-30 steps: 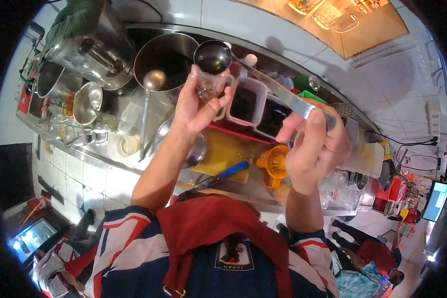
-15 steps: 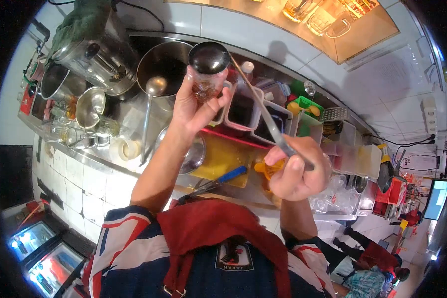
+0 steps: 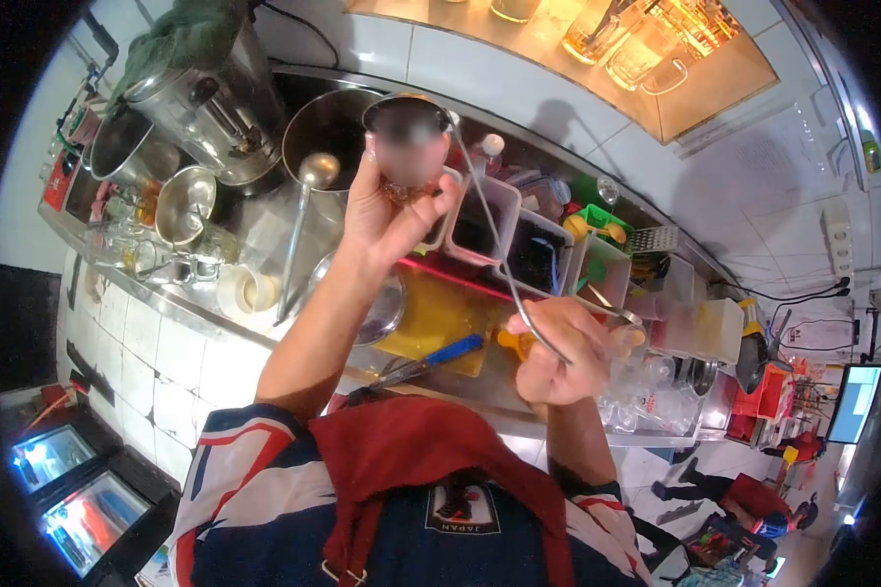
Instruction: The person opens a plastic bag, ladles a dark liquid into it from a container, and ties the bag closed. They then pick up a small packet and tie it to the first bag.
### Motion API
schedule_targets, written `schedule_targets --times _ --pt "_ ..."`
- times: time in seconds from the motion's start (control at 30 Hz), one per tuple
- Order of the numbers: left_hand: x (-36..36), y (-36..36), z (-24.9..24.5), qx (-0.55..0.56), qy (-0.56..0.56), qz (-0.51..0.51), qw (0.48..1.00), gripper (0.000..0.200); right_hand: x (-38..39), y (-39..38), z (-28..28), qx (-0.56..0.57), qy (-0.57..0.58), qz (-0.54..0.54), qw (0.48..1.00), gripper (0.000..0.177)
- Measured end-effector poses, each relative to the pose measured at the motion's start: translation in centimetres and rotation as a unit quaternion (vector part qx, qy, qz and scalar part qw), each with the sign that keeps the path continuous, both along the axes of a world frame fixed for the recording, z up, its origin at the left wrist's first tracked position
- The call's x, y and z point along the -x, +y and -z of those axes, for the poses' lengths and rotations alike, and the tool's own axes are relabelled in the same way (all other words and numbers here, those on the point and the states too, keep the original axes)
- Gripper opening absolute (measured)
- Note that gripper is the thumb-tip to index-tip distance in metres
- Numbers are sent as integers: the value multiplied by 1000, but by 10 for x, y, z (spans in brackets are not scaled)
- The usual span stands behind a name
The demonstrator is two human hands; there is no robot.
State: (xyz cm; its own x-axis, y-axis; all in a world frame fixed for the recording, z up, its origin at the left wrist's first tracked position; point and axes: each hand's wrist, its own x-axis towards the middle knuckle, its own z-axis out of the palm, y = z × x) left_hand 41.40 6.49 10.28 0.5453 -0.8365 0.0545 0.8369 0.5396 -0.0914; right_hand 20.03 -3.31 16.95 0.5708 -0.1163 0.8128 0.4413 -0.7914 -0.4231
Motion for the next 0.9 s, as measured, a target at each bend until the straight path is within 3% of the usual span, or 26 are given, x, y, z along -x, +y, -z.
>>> schedule_targets --times 0.5,0.63,0.77,0.83,0.87,0.9 --pt "13 12 1 2 -40 -9 999 52 18 14 -1 -22 17 -10 1000 24" --pt "16 14 -3 -25 -71 -23 997 53 15 15 -8 -9 -38 -10 999 22" --pt "19 18 5 24 -44 -30 998 45 10 10 -10 -142 -64 -32 987 24" --pt "18 25 8 9 -52 -25 998 46 6 9 -13 -444 -107 -48 888 27" --pt "18 30 9 -6 -59 -21 998 48 0 4 -13 -432 -97 -21 896 31" --pt "19 35 12 -6 -59 -23 998 48 -5 0 -8 -508 -100 -19 855 27"
